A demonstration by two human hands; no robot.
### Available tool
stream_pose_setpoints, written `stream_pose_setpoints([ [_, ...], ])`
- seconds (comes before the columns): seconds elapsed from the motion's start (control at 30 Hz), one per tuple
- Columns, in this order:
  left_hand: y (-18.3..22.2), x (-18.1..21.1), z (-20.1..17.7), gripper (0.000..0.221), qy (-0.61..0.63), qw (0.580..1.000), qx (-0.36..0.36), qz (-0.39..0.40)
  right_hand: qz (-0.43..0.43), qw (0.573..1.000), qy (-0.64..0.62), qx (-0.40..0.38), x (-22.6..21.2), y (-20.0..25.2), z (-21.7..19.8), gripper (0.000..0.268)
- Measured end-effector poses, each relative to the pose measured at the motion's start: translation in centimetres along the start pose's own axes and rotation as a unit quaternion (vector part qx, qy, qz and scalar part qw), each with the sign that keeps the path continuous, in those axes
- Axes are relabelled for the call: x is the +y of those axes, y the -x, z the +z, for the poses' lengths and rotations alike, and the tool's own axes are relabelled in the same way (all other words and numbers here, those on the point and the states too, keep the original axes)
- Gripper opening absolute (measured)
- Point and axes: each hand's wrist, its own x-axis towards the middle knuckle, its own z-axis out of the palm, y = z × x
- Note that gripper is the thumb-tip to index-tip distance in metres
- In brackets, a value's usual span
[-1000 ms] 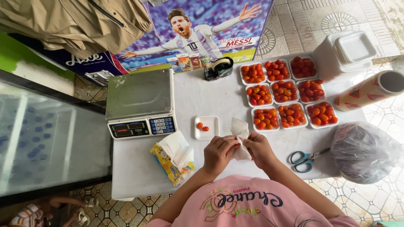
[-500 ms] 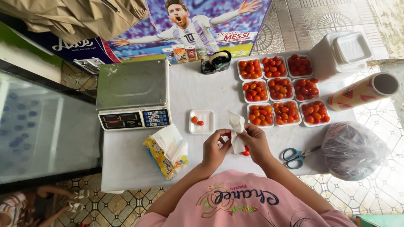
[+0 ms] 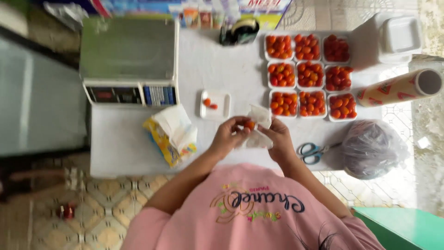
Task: Wiping individual cherry tomatoes with a tissue and sorting them into small plastic trays on a workspace.
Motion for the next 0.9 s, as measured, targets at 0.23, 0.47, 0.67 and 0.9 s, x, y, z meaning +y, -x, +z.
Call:
stream_pose_setpoints([
  [0.23,-4.4,-6.5,-6.7,0.036,-0.063,0.997,0.041,0.006,0.011,0.999,-0.041,0.010,2.3,-2.5,-4.6,0.030],
  [0.47,-9.7,-12.8,-12.8,0.022,-0.664,0.746,0.034,0.042,0.002,0.993,-0.072,0.092,-0.9,-0.1,-5.8,0.025],
  [0.67,-9.4,-11.8,-12.5,0.075,-0.679,0.721,0.082,0.114,-0.038,0.980,-0.108,0.165,-2.1,1.8,-10.4,0.024],
  [0.9,-10.8,-15.7,-13.8,0.087,-0.553,0.818,0.157,-0.001,-0.058,0.953,-0.166,0.247,-3.4,6.1,-12.6,0.025],
])
